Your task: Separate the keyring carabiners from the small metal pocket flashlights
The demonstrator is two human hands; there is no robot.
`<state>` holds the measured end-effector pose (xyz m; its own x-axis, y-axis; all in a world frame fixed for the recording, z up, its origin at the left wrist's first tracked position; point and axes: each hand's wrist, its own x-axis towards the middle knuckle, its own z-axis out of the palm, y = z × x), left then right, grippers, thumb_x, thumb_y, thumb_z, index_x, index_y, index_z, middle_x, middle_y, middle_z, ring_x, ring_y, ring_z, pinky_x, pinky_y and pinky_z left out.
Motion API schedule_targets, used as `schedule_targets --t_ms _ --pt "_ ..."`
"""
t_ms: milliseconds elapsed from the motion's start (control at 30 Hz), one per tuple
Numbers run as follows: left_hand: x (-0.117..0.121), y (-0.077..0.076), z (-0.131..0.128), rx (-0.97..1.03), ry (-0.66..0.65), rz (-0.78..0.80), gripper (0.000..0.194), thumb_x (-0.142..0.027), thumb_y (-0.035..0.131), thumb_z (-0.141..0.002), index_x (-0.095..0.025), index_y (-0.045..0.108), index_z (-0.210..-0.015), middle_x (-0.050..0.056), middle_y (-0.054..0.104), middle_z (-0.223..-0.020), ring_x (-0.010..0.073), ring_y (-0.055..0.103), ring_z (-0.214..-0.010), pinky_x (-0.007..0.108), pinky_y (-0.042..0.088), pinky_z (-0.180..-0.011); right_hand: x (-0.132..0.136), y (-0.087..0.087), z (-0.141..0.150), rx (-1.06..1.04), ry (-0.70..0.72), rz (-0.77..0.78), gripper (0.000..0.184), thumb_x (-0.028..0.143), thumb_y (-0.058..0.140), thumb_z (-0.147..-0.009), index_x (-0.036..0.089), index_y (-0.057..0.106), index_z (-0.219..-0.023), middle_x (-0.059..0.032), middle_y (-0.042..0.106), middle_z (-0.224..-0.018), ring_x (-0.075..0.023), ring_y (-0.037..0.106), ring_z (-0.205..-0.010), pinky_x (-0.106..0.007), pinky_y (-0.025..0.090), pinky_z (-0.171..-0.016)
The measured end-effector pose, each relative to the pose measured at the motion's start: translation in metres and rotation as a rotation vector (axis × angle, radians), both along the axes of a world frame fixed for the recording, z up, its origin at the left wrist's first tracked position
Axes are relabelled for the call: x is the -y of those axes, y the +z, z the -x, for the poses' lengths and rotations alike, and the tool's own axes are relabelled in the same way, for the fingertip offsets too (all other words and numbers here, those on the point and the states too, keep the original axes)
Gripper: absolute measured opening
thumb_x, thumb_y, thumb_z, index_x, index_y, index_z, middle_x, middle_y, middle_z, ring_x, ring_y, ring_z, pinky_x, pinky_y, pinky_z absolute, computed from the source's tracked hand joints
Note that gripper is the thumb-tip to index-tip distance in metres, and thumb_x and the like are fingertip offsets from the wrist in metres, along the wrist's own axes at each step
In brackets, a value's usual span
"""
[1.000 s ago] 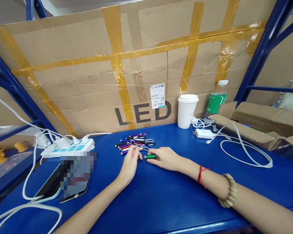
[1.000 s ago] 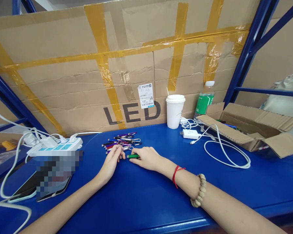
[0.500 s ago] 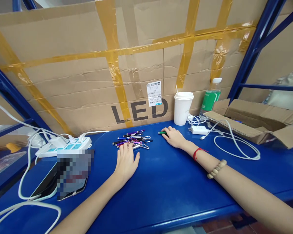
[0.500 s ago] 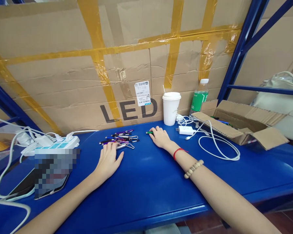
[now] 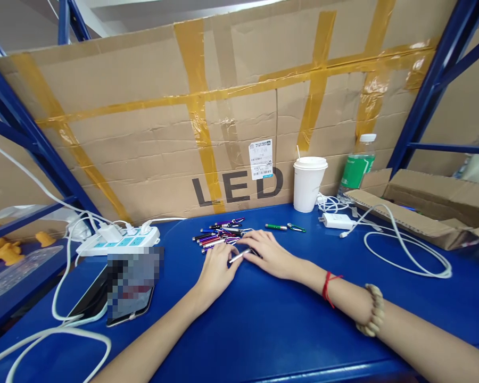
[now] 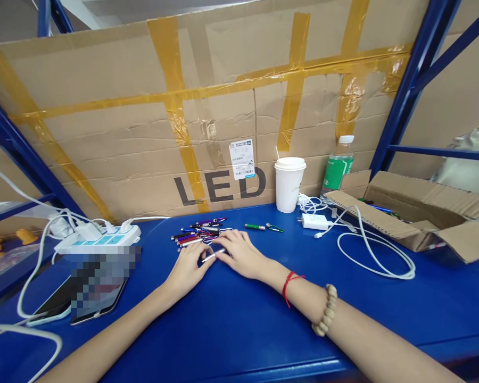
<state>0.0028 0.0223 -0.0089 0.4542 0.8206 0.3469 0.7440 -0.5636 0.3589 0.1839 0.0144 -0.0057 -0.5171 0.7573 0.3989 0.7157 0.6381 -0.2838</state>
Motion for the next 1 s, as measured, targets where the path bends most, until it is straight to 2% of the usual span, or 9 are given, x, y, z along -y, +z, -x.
schedule_targets --t_ms 100,300,467,700,833,1000 --pt "0.0029 0.0009 -0.0024 0.0 -0.034 0.002 0.013 -0.028 0.047 -0.081 -0.018 0.055 -0.079 0.004 0.057 -0.078 0.0207 0.051 -0.078 0.032 0.035 -0.069 0.0063 0.002 0.0087 -0.011 0.082 0.062 0.034 0.037 0.032 -0.091 0.026 0.049 -0.118 -0.005 0.056 -0.106 -0.0176 0.046 -0.103 -0.035 0.031 -0.088" --pt "0.003 0.0003 -0.0014 -0.012 -0.018 0.023 0.02 -0.034 0.042 -0.085 -0.019 0.055 -0.08 0.004 0.058 -0.083 0.0206 0.052 -0.083 0.032 0.035 -0.072 -0.0009 0.0038 -0.0002 0.009 0.049 0.074 0.03 0.037 0.035 -0.09 0.024 0.061 -0.098 -0.0037 0.061 -0.096 -0.0168 0.051 -0.095 -0.032 0.034 -0.08" --pt "0.0013 -0.0005 -0.0004 0.036 0.001 0.047 0.027 -0.031 0.031 -0.09 -0.018 0.053 -0.081 0.003 0.059 -0.085 0.0192 0.052 -0.085 0.032 0.036 -0.074 -0.0008 0.0038 0.0015 0.019 0.05 0.054 0.027 0.039 0.044 -0.086 0.024 0.06 -0.102 -0.0036 0.062 -0.095 -0.0175 0.053 -0.092 -0.03 0.039 -0.076" --pt "0.0022 -0.0008 -0.0017 -0.001 0.02 -0.011 0.036 -0.032 0.027 -0.091 -0.018 0.051 -0.068 0.004 0.058 -0.079 0.0189 0.052 -0.081 0.032 0.037 -0.073 0.0026 0.001 0.006 -0.01 0.034 0.074 0.03 0.031 0.029 -0.092 0.021 0.054 -0.105 -0.0057 0.06 -0.102 -0.0167 0.054 -0.096 -0.03 0.041 -0.082" --pt "-0.0003 -0.0042 -0.0005 0.045 0.044 -0.012 0.035 -0.033 0.026 -0.091 -0.018 0.05 -0.07 0.003 0.058 -0.078 0.0179 0.053 -0.078 0.031 0.039 -0.071 0.0047 0.0031 0.0056 -0.02 0.038 0.121 0.03 0.036 0.03 -0.091 0.022 0.052 -0.106 -0.0045 0.06 -0.102 -0.0165 0.056 -0.091 -0.03 0.042 -0.079" --pt "0.0016 -0.0036 -0.0006 -0.003 -0.072 0.003 0.035 -0.033 0.025 -0.091 -0.018 0.049 -0.07 0.003 0.056 -0.077 0.0172 0.05 -0.077 0.031 0.038 -0.071 0.0031 0.0049 0.0027 -0.002 0.028 0.162 0.036 0.046 0.032 -0.089 0.022 0.059 -0.09 -0.0022 0.064 -0.087 -0.0165 0.058 -0.081 -0.027 0.042 -0.068"
